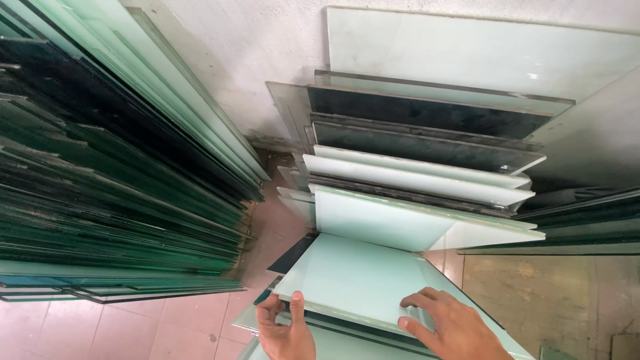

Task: Flipping through a vertical stack of glass panels in a storage rack to sort or inspect them.

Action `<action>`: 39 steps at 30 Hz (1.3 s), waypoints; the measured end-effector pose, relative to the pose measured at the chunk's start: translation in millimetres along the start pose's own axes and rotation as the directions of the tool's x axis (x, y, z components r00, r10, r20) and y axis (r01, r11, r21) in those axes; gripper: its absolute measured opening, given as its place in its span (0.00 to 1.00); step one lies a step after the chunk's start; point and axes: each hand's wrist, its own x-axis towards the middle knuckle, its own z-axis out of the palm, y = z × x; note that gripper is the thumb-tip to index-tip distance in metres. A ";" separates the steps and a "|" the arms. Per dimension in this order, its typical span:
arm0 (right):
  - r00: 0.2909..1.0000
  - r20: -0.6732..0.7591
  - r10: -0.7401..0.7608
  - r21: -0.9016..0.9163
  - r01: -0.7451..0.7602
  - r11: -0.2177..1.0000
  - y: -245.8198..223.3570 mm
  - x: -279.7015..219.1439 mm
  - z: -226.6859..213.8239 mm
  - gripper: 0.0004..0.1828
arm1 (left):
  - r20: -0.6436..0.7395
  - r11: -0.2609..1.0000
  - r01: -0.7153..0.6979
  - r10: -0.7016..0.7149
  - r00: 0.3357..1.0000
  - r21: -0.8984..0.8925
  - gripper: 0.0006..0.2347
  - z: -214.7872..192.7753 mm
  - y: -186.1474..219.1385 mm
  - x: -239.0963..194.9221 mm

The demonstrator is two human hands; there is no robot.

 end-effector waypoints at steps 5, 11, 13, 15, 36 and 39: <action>1.000 0.009 -0.001 0.004 0.001 1.000 -4.5 -1.1 -7.7 0.32 | 0.017 0.986 0.015 -0.013 1.000 -0.165 0.18 8.7 -7.4 2.0; 0.997 -0.063 -0.046 -0.033 0.044 0.998 9.3 17.2 -9.6 0.29 | 0.045 0.928 0.034 -0.018 0.999 -0.371 0.13 22.1 9.3 -0.6; 0.998 -0.062 -0.030 -0.023 0.029 0.999 4.7 16.5 -17.4 0.28 | 0.061 0.914 0.050 -0.028 0.998 -0.402 0.14 23.1 18.2 -2.0; 0.999 -0.044 -0.009 0.037 0.011 0.999 -3.4 11.6 -27.5 0.27 | 0.071 0.935 0.048 -0.024 0.997 -0.350 0.11 23.4 25.5 -2.7; 0.964 -0.212 -0.161 -0.004 0.164 0.986 17.3 30.1 -29.2 0.27 | 0.168 0.613 -0.787 0.785 0.597 -0.068 0.07 -8.2 38.2 -38.0; 0.870 -0.336 -0.361 -0.028 0.374 0.927 29.1 45.4 -28.5 0.26 | 0.747 0.071 -0.950 0.637 -0.192 -0.305 0.11 3.9 60.5 -30.6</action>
